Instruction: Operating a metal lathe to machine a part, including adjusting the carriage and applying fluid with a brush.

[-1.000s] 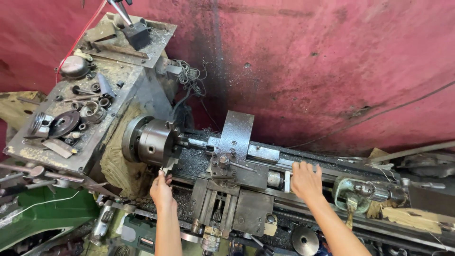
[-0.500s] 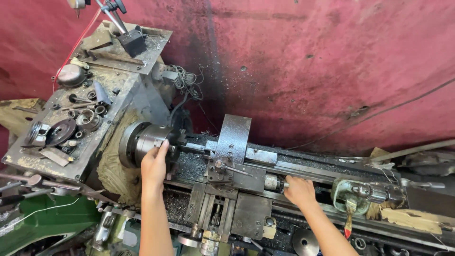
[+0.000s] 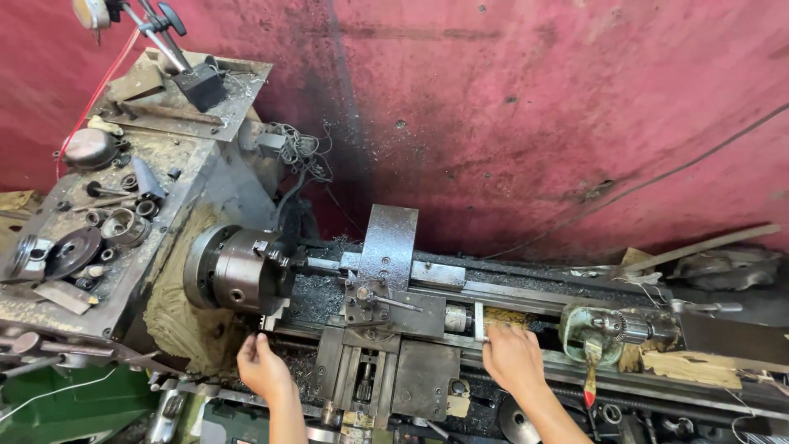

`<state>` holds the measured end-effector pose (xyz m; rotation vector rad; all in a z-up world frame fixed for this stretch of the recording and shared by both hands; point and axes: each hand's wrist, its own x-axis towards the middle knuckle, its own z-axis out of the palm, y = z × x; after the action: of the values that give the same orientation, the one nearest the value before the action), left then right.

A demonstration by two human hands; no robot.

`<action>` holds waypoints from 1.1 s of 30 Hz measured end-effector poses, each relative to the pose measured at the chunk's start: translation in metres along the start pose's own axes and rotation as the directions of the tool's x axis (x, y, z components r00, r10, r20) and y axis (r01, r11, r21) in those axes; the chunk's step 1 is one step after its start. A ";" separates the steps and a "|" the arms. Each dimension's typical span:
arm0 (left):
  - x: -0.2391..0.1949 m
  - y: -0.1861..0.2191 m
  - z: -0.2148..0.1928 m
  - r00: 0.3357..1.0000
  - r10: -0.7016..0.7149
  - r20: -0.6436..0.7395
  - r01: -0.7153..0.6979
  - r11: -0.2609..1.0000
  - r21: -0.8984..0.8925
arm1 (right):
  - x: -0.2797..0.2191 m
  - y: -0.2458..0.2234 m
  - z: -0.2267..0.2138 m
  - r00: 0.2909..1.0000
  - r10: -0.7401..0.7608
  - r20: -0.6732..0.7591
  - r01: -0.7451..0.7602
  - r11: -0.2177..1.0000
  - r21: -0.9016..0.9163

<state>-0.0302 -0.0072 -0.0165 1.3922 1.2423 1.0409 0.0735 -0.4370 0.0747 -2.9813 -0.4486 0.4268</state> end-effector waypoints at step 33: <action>0.014 0.242 -0.004 0.688 -0.330 0.646 0.278 0.942 0.186 | 0.062 0.037 0.069 0.951 -0.200 -0.237 0.154 0.968 -0.198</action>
<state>0.0093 0.0035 0.2227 1.3731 0.9119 0.2004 0.1208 -0.4502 -0.0126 -3.0660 -0.7552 -0.0171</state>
